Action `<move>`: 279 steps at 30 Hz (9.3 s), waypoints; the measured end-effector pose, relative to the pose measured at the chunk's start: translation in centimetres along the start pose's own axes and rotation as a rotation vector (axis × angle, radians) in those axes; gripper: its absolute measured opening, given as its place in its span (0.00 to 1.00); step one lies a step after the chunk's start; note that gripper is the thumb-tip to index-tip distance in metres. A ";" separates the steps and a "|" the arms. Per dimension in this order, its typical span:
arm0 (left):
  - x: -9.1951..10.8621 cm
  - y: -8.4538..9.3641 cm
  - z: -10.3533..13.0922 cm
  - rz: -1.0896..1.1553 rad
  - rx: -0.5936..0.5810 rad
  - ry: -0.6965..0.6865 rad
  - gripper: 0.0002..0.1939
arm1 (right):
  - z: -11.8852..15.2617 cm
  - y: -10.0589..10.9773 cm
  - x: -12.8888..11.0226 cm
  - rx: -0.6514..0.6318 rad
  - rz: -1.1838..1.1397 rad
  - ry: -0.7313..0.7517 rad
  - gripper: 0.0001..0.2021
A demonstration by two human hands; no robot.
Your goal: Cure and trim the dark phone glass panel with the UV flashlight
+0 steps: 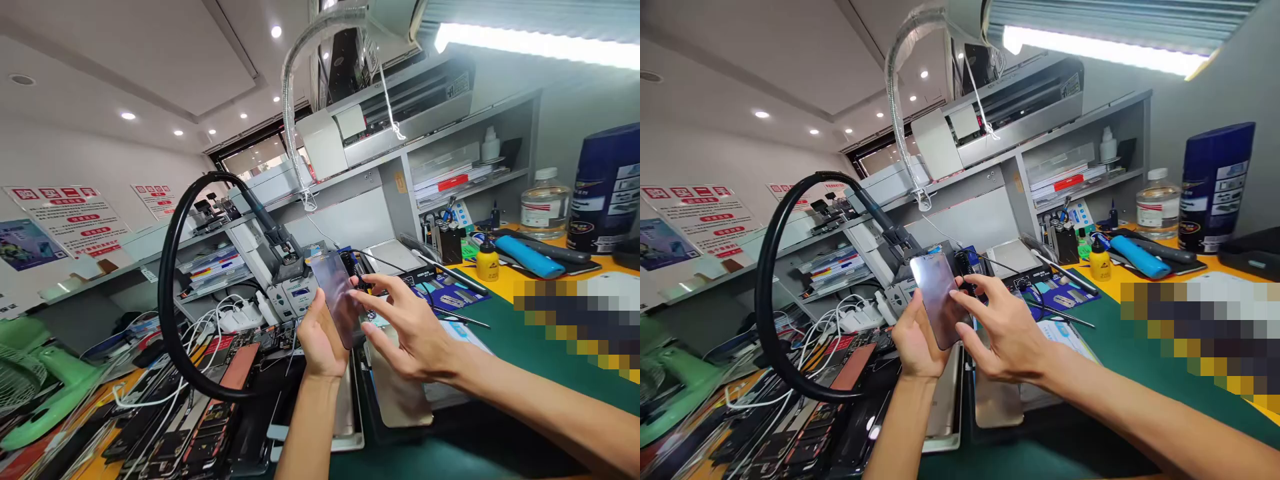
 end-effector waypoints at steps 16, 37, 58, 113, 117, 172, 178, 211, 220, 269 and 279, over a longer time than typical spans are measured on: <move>0.4 0.3 -0.2 -0.023 0.074 -0.044 0.22 | 0.0 -0.7 -0.5 0.109 -0.158 -0.042 0.09; 0.7 1.0 -0.5 0.037 0.054 -0.016 0.25 | 0.1 -0.8 -0.5 0.144 -0.131 -0.075 0.10; 0.4 1.5 -0.5 0.095 0.036 0.099 0.24 | 0.5 -1.3 -0.7 0.112 -0.147 -0.034 0.12; -1.4 1.3 0.5 0.158 -0.133 0.196 0.27 | 2.1 2.1 -1.0 -0.117 -0.051 0.126 0.12; -1.3 1.1 0.7 0.138 -0.145 0.185 0.26 | 2.2 2.2 -1.2 -0.116 -0.047 0.140 0.11; -1.4 1.1 0.7 0.104 0.070 0.235 0.24 | 0.9 3.3 2.5 -0.053 -0.213 -0.498 0.13; -0.9 1.2 0.5 0.048 0.150 0.225 0.24 | 1.0 2.9 3.7 -0.276 -0.164 -0.809 0.20; 0.1 0.3 1.1 -0.062 0.036 0.166 0.23 | 1.6 1.3 4.9 -0.255 -0.741 -1.005 0.18; -0.7 -0.1 1.8 0.013 -0.092 0.223 0.26 | 2.8 -0.2 2.6 -0.363 -1.231 -1.210 0.17; -1.5 -0.3 1.9 0.030 0.030 0.216 0.25 | 2.4 0.1 1.0 -0.337 -1.277 -1.243 0.22; -1.4 -0.6 2.0 0.079 0.016 0.192 0.27 | 2.9 0.0 0.1 -0.391 -1.363 -1.292 0.17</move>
Point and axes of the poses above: each hand's wrist, its own z-axis away from the middle knuckle, its own y-axis out of the back of the hand, x = y × z, the point moved 3 cm from there along -z, towards the middle knuckle, and after that the axes turned 11 degrees about -z, right-handed, at the moved point
